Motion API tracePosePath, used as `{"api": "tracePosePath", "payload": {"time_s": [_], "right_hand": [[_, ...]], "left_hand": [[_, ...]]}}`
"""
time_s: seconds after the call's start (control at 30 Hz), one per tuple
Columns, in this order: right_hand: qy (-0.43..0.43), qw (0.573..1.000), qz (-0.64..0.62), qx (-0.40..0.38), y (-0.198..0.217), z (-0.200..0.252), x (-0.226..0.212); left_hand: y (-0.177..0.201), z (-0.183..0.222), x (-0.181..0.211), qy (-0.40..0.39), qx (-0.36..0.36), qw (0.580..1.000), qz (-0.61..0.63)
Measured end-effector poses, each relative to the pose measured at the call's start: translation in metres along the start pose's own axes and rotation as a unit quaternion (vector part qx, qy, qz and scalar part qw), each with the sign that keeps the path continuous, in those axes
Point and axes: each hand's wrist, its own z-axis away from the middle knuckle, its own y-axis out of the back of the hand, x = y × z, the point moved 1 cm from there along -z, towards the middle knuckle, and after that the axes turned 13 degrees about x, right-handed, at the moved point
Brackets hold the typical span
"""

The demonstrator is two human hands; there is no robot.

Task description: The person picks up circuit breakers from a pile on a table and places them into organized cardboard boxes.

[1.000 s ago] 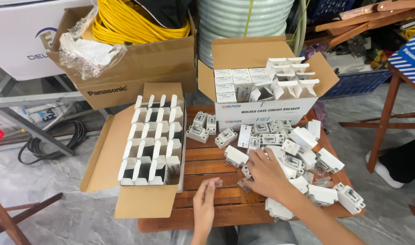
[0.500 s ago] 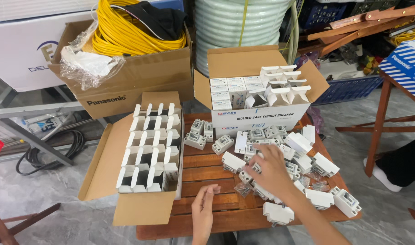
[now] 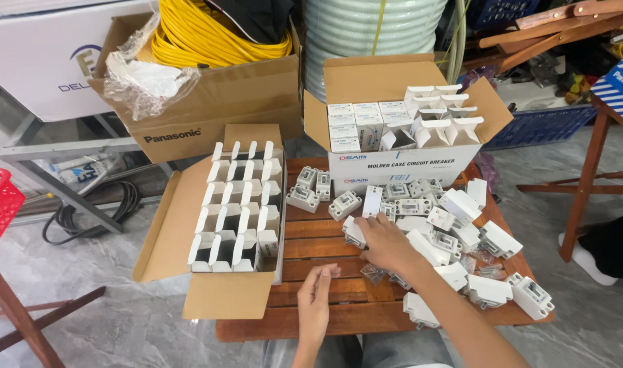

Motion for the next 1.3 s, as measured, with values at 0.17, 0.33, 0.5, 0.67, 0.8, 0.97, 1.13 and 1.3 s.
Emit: {"api": "tracePosePath", "payload": {"time_s": [0.17, 0.33, 0.5, 0.67, 0.8, 0.97, 1.13, 1.3], "right_hand": [[0.014, 0.994, -0.021, 0.104, -0.010, -0.011, 0.005], [-0.127, 0.943, -0.300, 0.064, 0.054, 0.030, -0.028], [-0.131, 0.789, -0.599, 0.048, 0.028, 0.045, -0.037], [-0.178, 0.712, -0.664, 0.143, -0.020, 0.044, -0.061], [-0.164, 0.686, -0.667, 0.242, -0.072, 0.037, -0.064], [-0.112, 0.722, -0.640, 0.238, -0.085, 0.062, -0.071], [-0.060, 0.708, -0.674, 0.201, -0.089, 0.071, -0.069], [-0.034, 0.744, -0.638, 0.198, -0.084, 0.073, -0.075]], "left_hand": [[0.002, 0.002, 0.011, 0.013, -0.004, 1.000, -0.002], [0.002, 0.002, 0.004, 0.009, 0.000, 1.000, 0.019], [0.008, 0.003, 0.018, 0.059, -0.015, 0.996, 0.059], [0.009, -0.005, -0.004, 0.068, -0.037, 0.991, 0.110], [0.008, -0.009, -0.008, 0.069, -0.050, 0.989, 0.120], [0.006, -0.007, 0.002, 0.099, -0.042, 0.986, 0.129], [0.005, -0.006, 0.007, 0.080, -0.061, 0.988, 0.120], [0.008, -0.001, 0.019, 0.103, -0.070, 0.986, 0.107]]}}
